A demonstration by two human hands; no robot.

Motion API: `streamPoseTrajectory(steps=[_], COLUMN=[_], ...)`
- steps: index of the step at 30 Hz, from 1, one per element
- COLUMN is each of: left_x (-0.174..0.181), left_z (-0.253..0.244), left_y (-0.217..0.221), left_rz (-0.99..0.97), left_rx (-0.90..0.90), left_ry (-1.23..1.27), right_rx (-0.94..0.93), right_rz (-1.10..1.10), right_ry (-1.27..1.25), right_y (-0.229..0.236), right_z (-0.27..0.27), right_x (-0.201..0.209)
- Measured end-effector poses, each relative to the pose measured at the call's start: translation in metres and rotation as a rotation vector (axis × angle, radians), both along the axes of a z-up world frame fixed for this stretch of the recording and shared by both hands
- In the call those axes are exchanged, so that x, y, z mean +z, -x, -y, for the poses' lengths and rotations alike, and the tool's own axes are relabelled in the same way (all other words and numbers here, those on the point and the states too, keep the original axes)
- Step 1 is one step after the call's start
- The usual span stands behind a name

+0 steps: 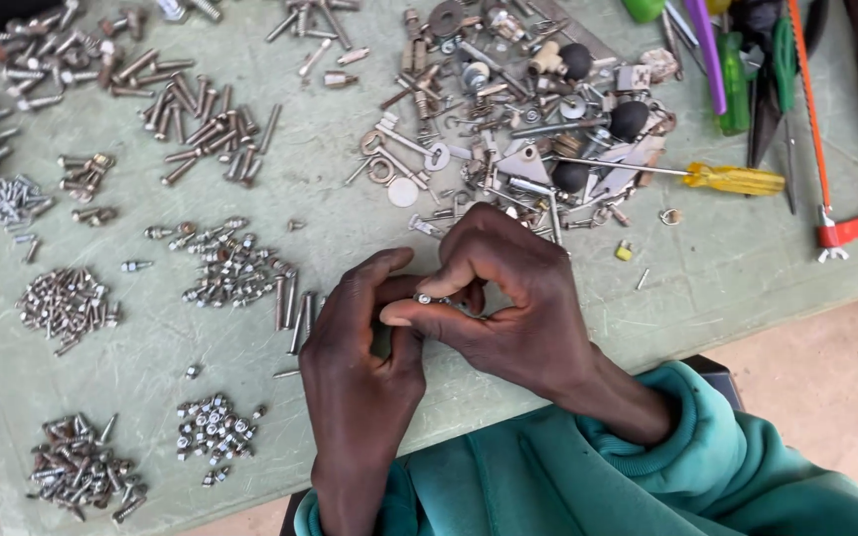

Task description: Sorting through various screws, nuts, and bolts and threading nuts onto bolts

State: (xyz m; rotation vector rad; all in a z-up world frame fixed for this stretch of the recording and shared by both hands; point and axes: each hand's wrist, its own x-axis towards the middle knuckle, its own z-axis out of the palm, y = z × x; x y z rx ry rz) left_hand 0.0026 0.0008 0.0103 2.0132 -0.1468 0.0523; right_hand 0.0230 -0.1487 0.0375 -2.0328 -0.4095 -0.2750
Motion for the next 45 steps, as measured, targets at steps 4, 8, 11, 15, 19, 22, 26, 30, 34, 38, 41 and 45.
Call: streamPoseTrajectory(steps=[4, 8, 11, 15, 19, 22, 26, 30, 34, 38, 41, 45], left_x=[-0.007, -0.001, 0.006, 0.013, 0.005, -0.001, 0.000, 0.002, -0.006, -0.005, -0.002, 0.008], left_z=[0.001, 0.002, 0.004, 0.015, 0.023, 0.018, 0.019, 0.022, 0.017, 0.021, 0.019, 0.015], left_y=[0.002, 0.007, 0.013, 0.018, 0.027, 0.032, 0.033, 0.032, 0.034, 0.034, 0.033, 0.031], left_rz=[0.040, 0.106, 0.177, 0.182, 0.168, 0.110, 0.192, 0.223, 0.200, 0.221, 0.186, 0.095], left_rx=[-0.014, 0.001, -0.026, -0.053, 0.011, -0.047, -0.024, 0.009, 0.018, 0.010, 0.020, 0.033], left_ry=[-0.068, -0.086, -0.034, 0.028, 0.121, 0.123, -0.027, -0.087, -0.142, -0.075, -0.055, 0.000], right_rx=[0.005, 0.197, 0.211, 0.257, 0.318, 0.462, 0.372, 0.335, 0.399, 0.336, 0.425, 0.428], right_rz=[-0.060, -0.017, -0.031, -0.021, -0.086, -0.236, -0.197, -0.061, -0.082, -0.159, -0.137, -0.174], right_ry=[-0.092, -0.094, -0.126, -0.171, -0.213, -0.270, -0.062, -0.026, 0.022, 0.135, 0.039, -0.046], right_y=[0.001, 0.002, 0.006, 0.005, 0.009, 0.011, 0.012, 0.011, 0.008, 0.011, 0.005, 0.001], right_z=[0.007, 0.020, 0.027, 0.035, 0.048, 0.058, 0.055, 0.053, 0.053, 0.053, 0.056, 0.058], right_x=[0.001, 0.009, 0.020, 0.028, 0.026, 0.027, 0.028, 0.035, 0.040, 0.031, 0.036, 0.036])
